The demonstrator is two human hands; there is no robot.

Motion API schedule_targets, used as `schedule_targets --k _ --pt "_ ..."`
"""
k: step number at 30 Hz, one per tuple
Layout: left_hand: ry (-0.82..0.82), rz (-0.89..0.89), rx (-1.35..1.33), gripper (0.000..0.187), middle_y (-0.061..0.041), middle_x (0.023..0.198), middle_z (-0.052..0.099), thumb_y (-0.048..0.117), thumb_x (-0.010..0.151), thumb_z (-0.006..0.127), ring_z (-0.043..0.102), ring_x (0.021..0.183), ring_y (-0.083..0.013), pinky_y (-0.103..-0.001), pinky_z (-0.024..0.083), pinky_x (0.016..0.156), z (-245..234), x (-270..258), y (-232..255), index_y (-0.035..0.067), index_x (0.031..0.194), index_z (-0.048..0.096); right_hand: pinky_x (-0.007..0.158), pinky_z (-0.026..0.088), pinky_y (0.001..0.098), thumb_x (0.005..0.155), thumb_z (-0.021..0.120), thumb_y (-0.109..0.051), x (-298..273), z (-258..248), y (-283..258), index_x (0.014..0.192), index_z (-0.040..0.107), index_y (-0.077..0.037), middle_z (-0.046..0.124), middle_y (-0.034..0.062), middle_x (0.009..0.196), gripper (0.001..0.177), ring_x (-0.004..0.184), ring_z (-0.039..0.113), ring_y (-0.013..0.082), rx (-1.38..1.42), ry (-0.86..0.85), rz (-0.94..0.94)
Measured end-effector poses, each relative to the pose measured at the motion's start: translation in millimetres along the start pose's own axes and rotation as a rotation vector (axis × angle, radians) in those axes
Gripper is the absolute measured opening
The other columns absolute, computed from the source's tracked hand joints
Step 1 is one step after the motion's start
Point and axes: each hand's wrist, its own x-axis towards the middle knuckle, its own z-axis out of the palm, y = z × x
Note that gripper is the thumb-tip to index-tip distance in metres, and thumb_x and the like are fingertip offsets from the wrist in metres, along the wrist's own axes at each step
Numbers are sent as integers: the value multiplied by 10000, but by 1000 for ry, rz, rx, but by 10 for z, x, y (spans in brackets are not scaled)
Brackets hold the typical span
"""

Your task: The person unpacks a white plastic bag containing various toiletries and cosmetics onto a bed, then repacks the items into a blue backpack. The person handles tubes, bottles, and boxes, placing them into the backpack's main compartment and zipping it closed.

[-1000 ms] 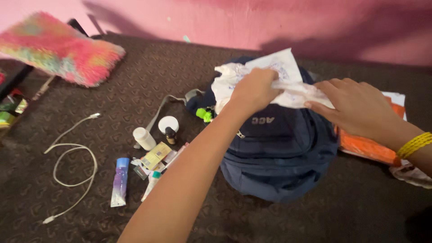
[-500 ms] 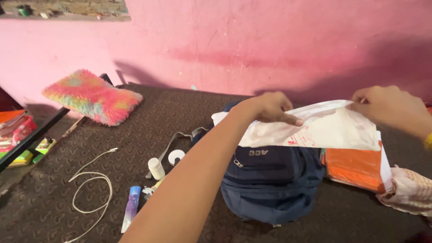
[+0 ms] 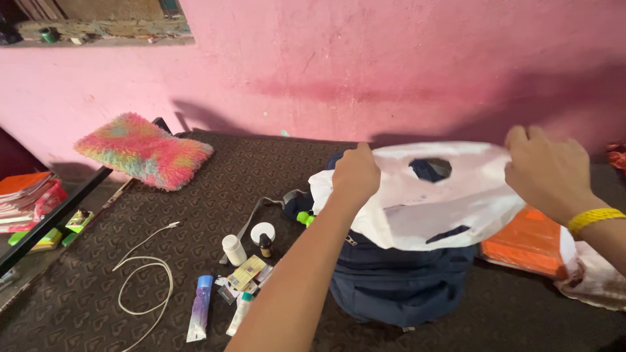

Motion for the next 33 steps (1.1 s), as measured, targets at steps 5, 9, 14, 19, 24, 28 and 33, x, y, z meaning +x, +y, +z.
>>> schedule_targets --k 5,9,14,19,24,28,33 --pt "-68 -233 -424 261 -253 914 725 156 948 485 751 640 -381 -458 607 549 58 -25 40 -25 1116 571 981 508 410 903 688 -346 -63 -27 -201 1208 632 -108 641 77 1194 391 1118 637 259 69 199 -348" --pt "-76 -229 -484 283 -267 834 714 207 988 448 740 596 -367 -447 598 537 109 -56 63 -42 1059 562 909 517 448 708 788 -487 -46 131 -262 1429 490 -45 584 170 1362 897 1193 605 324 -18 94 -141" --pt "-186 -126 -570 377 -256 739 700 330 1017 476 698 520 -340 -445 553 521 152 -192 24 -42 1022 531 881 543 516 723 854 -451 -58 484 -111 1616 261 -24 513 264 1423 1154 1227 573 402 126 -166 131" --pt "-502 -169 -358 506 -194 830 707 445 921 644 707 628 -286 -429 629 574 269 -189 -69 -20 1120 622 919 530 533 841 822 -361 8 832 107 1502 418 -2 706 216 1211 854 1159 651 414 381 -201 367" --pt "-524 -119 -279 450 -199 1006 712 326 984 574 768 801 -326 -404 652 687 546 -49 -189 -38 1201 727 901 568 464 991 622 -136 109 1036 229 1355 753 -79 774 284 1052 391 933 752 430 511 -317 443" --pt "-253 -416 -776 343 -130 1071 706 185 895 557 741 890 -269 -433 663 658 583 92 -351 35 1181 672 1064 464 446 1050 506 -131 181 1083 265 1423 587 46 632 244 1379 421 1268 607 344 1081 -503 831" --pt "-85 -564 -1042 258 -141 1030 715 58 899 492 685 819 -224 -377 585 626 653 292 -221 27 1076 678 1137 414 438 1105 356 -226 70 1257 405 1457 427 124 514 311 1511 501 1338 535 354 1479 -707 864"
